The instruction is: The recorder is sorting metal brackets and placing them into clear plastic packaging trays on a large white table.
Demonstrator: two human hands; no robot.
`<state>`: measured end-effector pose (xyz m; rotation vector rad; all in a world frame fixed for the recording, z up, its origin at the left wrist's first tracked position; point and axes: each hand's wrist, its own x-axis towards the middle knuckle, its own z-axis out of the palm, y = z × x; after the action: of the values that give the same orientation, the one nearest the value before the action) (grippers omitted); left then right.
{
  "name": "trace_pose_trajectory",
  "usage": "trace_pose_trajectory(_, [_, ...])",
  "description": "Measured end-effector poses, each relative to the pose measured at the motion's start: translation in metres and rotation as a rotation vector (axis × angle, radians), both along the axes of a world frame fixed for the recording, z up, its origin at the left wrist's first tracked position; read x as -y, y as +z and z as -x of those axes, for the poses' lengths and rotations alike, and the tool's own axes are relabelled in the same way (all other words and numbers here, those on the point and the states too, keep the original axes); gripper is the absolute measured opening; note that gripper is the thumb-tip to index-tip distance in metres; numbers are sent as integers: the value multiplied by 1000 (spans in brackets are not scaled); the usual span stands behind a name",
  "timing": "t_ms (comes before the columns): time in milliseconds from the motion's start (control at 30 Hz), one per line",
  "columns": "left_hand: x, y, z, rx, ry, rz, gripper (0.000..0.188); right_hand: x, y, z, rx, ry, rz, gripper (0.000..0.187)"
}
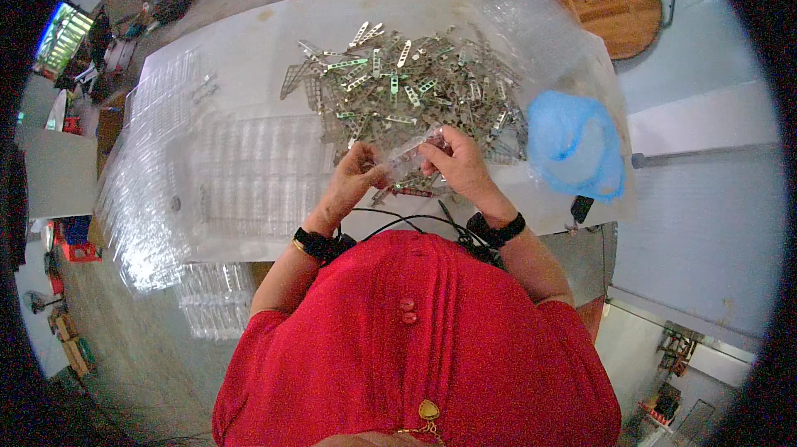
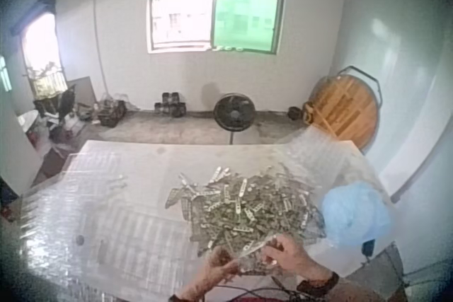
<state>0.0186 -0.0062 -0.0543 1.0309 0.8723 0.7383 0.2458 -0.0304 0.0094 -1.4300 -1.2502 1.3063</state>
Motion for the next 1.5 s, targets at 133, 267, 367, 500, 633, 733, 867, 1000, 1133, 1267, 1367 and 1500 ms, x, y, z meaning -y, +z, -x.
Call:
trace_pose_trajectory(133, [0,-2,-1,35,-10,10,13,1,-2,-1,64,53,2,13])
trace_pose_trajectory(267, [-1,1,1,32,-31,-25,11,2,-1,1,78,89,33,14])
trace_pose_trajectory(367, [-2,-9,1,38,7,-87,12,3,3,3,89,114,64,14])
trace_pose_trajectory(500, [-4,-10,3,76,78,-28,11,3,2,2,33,121,100,14])
trace_pose_trajectory(633, [-4,-13,6,39,144,15,9,3,8,4,-112,95,122,13])
trace_pose_trajectory(733, [-4,-2,7,91,158,79,3,4,8,-2,-173,81,142,12])
trace_pose_trajectory(867, [-4,-7,6,101,116,53,6,3,1,-3,-188,23,104,16])
trace_pose_trajectory(1000, [-3,-4,8,107,82,66,7,3,5,-3,-219,48,167,13])
trace_pose_trajectory(1133, [-2,-13,8,101,135,54,7,3,1,-4,-258,17,207,15])
trace_pose_trajectory(1267, [-3,-12,7,49,196,7,9,4,-9,-3,-299,-59,171,17])
trace_pose_trajectory(1367, [-2,8,7,-30,151,145,11,4,1,7,-345,-95,175,14])
trace_pose_trajectory(1500, [1,-1,4,169,101,223,11,2,-4,1,-342,30,207,15])
